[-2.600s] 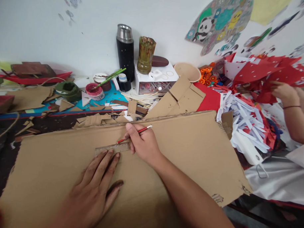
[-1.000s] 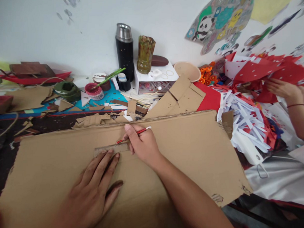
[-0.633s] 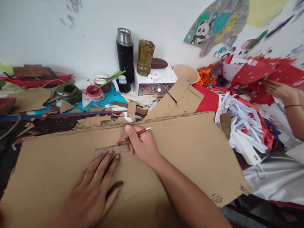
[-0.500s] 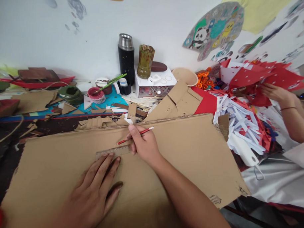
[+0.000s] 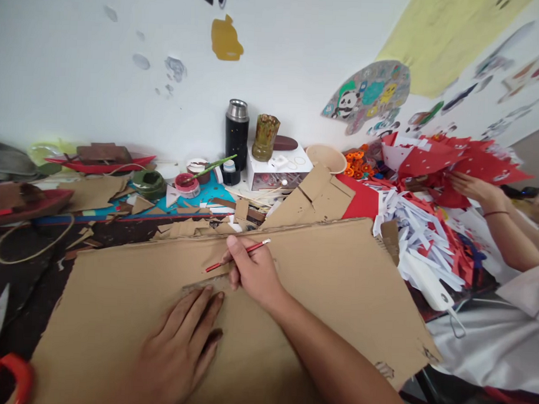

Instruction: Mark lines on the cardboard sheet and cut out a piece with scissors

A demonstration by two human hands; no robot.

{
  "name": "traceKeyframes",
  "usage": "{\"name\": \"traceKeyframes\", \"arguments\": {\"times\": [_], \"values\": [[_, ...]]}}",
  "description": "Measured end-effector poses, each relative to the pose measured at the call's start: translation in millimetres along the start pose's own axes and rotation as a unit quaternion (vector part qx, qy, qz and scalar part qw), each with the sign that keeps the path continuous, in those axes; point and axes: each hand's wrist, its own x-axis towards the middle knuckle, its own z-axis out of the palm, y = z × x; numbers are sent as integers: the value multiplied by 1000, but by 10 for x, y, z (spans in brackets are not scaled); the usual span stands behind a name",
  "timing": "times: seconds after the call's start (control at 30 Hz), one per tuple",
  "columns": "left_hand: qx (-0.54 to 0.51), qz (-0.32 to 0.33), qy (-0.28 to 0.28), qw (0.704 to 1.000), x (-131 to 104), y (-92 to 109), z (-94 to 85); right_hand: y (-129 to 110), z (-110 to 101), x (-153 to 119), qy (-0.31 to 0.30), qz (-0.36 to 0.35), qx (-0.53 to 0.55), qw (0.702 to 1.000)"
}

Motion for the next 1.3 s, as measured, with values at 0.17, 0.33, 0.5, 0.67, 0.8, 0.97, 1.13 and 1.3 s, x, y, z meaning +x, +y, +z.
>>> {"name": "traceKeyframes", "arguments": {"times": [0.17, 0.33, 0.5, 0.67, 0.8, 0.97, 1.13, 1.3], "values": [[-3, 2, 0, 1000, -30, -8, 9, 57, 203, -4, -52, 12, -2, 999], [-10, 2, 1, 1000, -38, -13, 25, 153, 305, 45, -59, 3, -14, 998], [-3, 4, 2, 1000, -4, -12, 4, 232, 307, 105, -48, -25, -14, 998], [-13, -1, 2, 1000, -4, -13, 12, 234, 315, 98, -52, -15, -22, 998], [-23, -5, -1, 1000, -15, -15, 32, 223, 323, 90, -52, -11, -28, 998], [-26, 0, -5, 1000, -22, -23, 31, 234, 324, 90, -51, -12, -31, 998], [-26, 1, -6, 1000, -34, -20, 28, 216, 326, 81, -54, -5, -37, 998], [-18, -1, -10, 1000, -32, -20, 19, 184, 332, 76, -55, -20, -43, 997]]}}
